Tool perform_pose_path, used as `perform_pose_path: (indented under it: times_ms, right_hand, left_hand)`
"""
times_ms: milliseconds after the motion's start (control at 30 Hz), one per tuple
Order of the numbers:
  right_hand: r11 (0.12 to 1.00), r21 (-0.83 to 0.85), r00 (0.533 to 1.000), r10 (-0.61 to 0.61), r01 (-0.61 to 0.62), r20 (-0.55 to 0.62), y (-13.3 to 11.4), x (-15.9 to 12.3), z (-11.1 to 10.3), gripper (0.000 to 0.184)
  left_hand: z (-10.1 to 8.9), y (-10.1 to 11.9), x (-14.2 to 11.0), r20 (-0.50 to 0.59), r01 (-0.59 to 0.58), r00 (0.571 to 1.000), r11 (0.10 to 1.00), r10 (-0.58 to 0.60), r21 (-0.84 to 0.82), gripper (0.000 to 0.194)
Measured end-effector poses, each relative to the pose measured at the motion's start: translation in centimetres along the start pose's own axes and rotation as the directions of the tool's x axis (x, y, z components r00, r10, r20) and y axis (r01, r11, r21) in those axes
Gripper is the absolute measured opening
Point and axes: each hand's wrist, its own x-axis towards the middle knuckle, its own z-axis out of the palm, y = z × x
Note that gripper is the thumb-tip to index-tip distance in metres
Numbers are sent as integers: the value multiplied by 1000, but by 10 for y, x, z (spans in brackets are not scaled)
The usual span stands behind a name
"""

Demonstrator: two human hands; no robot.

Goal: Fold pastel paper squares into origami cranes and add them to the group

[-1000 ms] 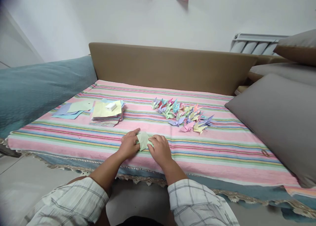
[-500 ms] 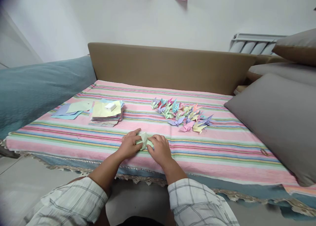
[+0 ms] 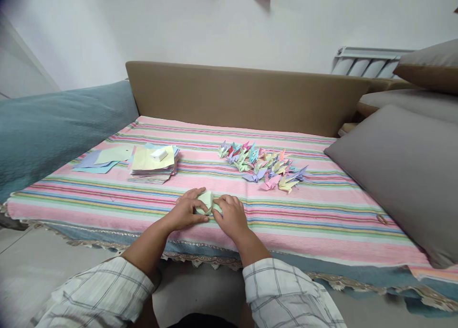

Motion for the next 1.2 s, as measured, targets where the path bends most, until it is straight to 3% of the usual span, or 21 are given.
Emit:
perform_pose_path:
  times_ms: [133,333,433,800,1033,1200]
  right_hand:
    - [1000,-14,1000,-2,2,-21,0,0,1,24]
    - [999,-49,1000,14,-14,-13,-2,1,1,17]
    - [998,-56,1000,18,-19,-9,-2,0,1,18]
    - [997,75,1000,0,1,-10,3,3,-6,14]
    - [905,405,985,167,-131,-53,15,0,-6,47]
    - [892,452,997,36,1,-72,19,-4,-17,51]
  left_hand:
    - [-2,2,1,-12,-4,1000,1000,3,-24,22]
    - [-3,6,4,-58,36,998,998,-39,-61,69]
    - [-3,6,7,-41,36,998,997,-39,-64,76]
    - [1,2,10,-86,-8,996,990,-4,-138,57]
    - [4,2,11,-102,6,994,986,-23,-164,46]
    - [7,3,13,-118,-1,993,988,-17,-155,34]
